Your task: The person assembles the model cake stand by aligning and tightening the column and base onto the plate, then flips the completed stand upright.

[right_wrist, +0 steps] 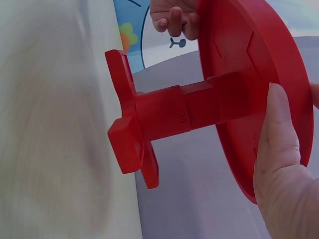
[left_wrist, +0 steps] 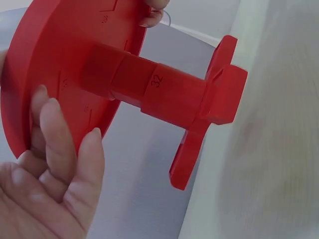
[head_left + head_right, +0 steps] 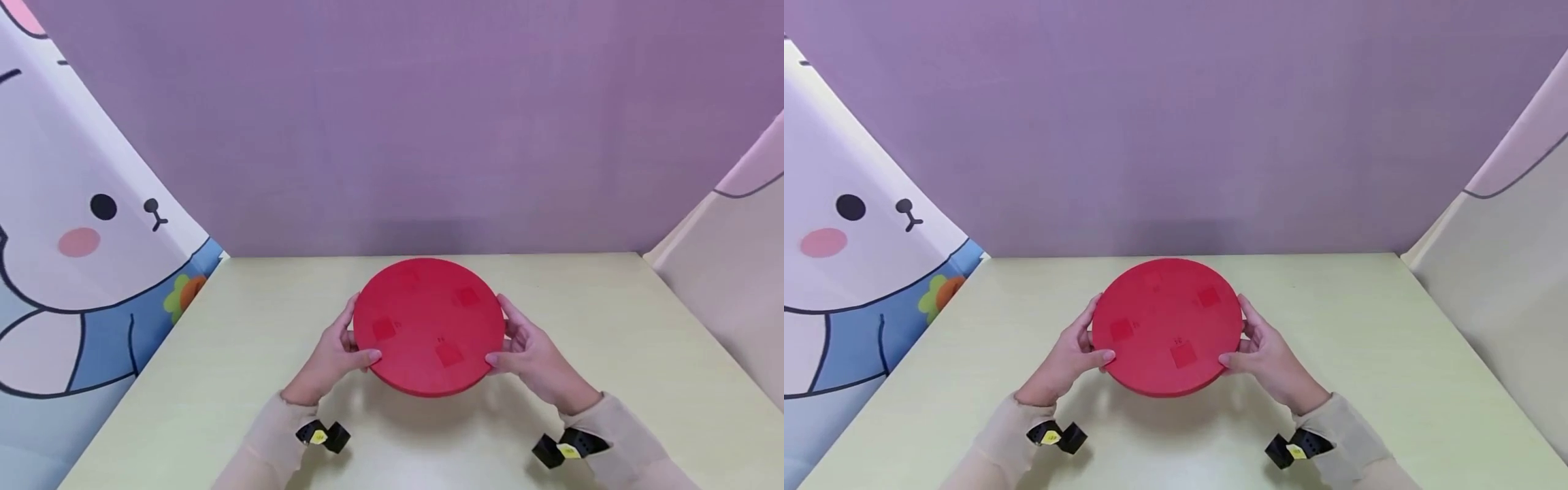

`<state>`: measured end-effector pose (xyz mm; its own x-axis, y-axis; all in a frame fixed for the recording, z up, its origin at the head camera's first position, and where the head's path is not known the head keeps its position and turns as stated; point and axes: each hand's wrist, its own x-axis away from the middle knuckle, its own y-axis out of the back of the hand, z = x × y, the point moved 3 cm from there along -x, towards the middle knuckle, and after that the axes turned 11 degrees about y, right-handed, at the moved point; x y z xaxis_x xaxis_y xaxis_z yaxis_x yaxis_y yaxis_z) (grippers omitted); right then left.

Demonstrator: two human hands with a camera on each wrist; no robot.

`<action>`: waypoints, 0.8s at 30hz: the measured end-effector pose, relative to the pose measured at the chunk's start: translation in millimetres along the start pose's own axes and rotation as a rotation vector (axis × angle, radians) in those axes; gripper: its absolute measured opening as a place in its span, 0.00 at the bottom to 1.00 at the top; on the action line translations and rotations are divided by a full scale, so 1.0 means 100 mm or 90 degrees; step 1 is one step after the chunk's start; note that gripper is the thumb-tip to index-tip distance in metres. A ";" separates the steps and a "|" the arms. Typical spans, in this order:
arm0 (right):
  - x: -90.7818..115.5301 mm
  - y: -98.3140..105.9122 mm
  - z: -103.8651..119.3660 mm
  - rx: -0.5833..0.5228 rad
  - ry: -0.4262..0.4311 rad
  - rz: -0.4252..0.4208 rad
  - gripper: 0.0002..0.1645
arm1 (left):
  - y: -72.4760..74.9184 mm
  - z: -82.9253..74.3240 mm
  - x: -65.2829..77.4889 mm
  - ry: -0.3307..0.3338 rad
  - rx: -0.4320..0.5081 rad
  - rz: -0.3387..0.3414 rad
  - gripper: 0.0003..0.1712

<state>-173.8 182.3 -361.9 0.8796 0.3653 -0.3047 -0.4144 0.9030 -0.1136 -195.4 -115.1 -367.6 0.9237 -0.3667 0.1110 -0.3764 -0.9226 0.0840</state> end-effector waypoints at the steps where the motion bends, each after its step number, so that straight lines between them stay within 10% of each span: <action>1: 0.01 0.01 0.00 0.001 -0.002 0.000 0.58 | 0.00 0.01 0.00 0.003 -0.005 0.003 0.56; 24: -0.01 0.04 -0.11 -0.040 -0.017 0.014 0.57 | 0.01 0.11 -0.06 0.043 -0.018 0.014 0.54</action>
<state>-178.7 183.1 -372.8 0.8755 0.3918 -0.2828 -0.4471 0.8788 -0.1667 -200.8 -115.2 -379.1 0.9084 -0.3777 0.1791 -0.3998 -0.9103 0.1079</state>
